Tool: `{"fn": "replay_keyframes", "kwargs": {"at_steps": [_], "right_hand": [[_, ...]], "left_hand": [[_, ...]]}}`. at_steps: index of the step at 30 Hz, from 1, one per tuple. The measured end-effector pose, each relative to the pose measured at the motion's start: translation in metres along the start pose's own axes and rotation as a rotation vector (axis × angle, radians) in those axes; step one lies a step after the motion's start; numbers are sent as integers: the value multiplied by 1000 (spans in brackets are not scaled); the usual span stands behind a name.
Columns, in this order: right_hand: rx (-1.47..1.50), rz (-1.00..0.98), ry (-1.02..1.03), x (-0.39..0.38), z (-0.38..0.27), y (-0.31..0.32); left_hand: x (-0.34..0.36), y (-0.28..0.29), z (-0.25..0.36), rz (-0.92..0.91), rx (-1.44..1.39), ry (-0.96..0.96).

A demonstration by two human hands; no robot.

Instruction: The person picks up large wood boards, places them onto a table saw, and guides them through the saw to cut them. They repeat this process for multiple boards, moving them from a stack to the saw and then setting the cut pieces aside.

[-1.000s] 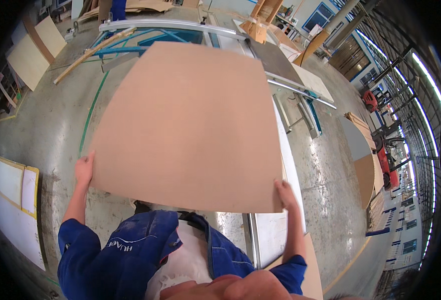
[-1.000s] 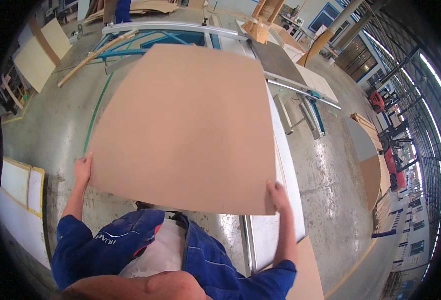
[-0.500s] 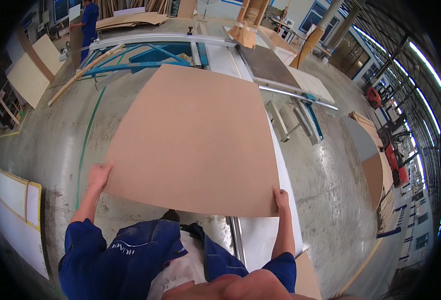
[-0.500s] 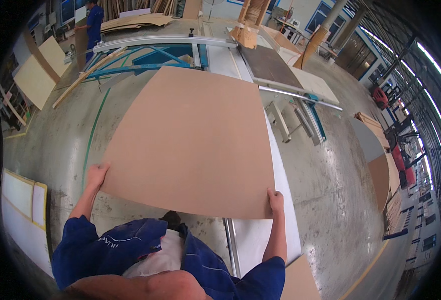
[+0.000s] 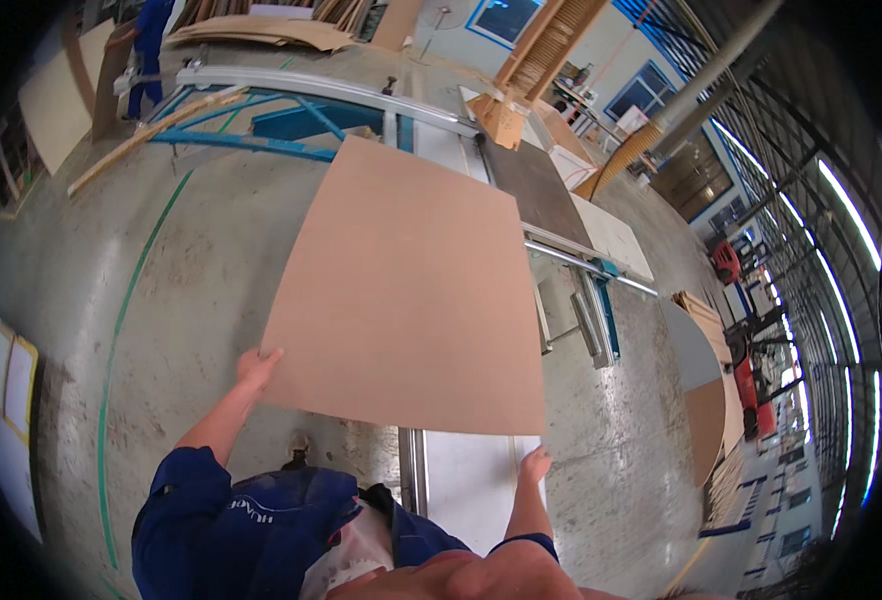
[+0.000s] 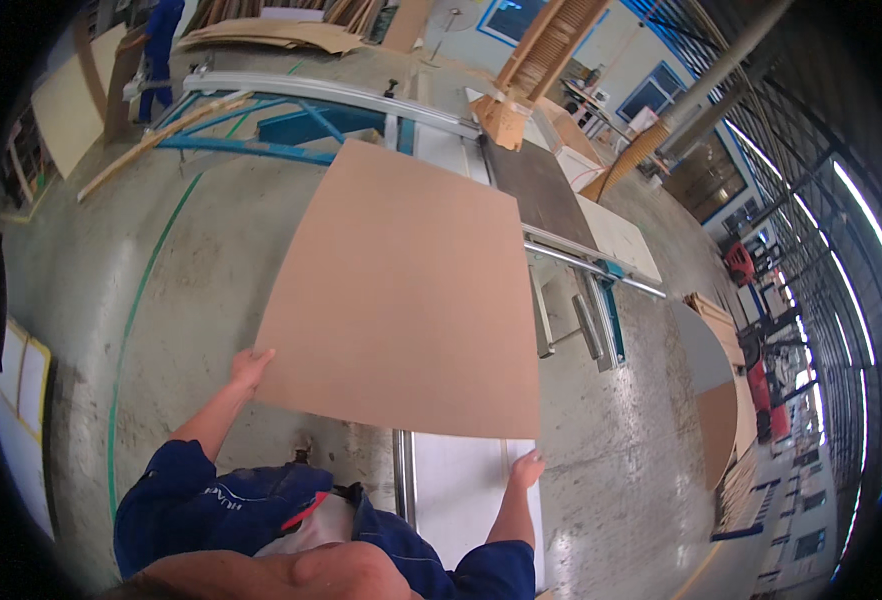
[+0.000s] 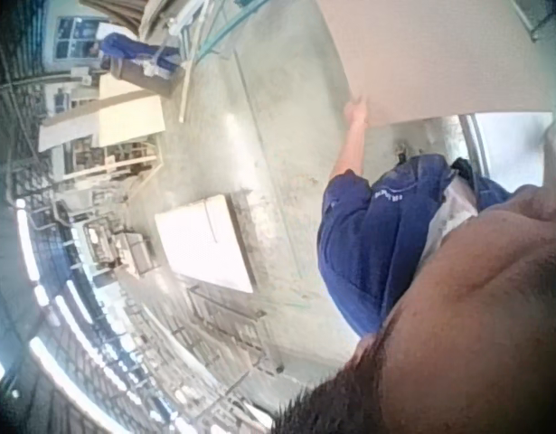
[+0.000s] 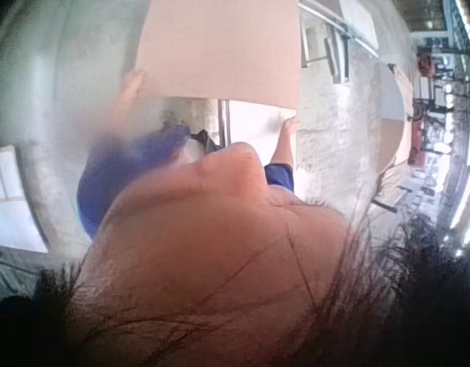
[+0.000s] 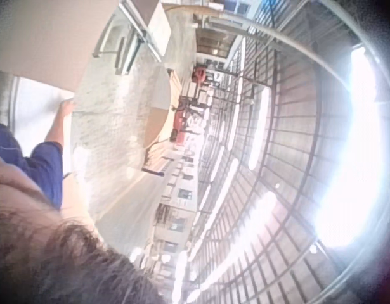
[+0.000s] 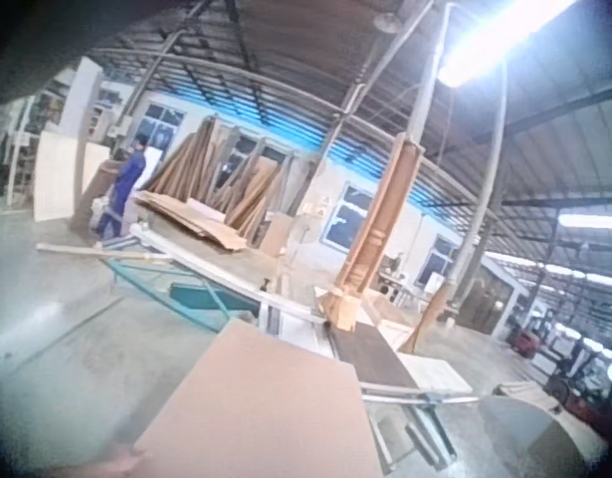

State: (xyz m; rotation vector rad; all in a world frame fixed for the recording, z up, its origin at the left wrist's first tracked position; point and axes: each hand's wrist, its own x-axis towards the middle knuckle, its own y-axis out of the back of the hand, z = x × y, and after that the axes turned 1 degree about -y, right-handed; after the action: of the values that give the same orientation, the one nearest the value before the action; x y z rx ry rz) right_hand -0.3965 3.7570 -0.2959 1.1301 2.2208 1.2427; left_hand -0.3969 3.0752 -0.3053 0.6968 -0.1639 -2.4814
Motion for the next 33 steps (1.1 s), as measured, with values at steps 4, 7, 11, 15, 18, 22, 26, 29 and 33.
{"fn": "replay_keyframes", "kwargs": {"at_steps": [4,7,11,15,18,22,26,29,33], "right_hand": [[-290,-120,-11,-21,9,9],[-294,-161,86,4,16,0],[-237,-281,132,18,20,-7],[-180,-304,149,31,25,-25],[-183,-221,194,35,47,-5],[-106,-313,217,47,47,-8],[-66,-301,283,43,42,-10],[-141,-284,284,47,45,-20],[-141,-269,232,33,62,5]], "left_hand": [[-37,-30,24,63,156,-11],[-38,-44,9,57,195,-80],[-45,-35,-14,-17,592,-122],[-45,-37,-31,125,593,-127],[-65,-53,-2,47,541,-72],[-51,-63,-26,202,527,-145],[-37,-76,-55,295,504,-145],[-35,-67,-65,366,558,-208],[-45,-66,-63,225,480,-321]]}}
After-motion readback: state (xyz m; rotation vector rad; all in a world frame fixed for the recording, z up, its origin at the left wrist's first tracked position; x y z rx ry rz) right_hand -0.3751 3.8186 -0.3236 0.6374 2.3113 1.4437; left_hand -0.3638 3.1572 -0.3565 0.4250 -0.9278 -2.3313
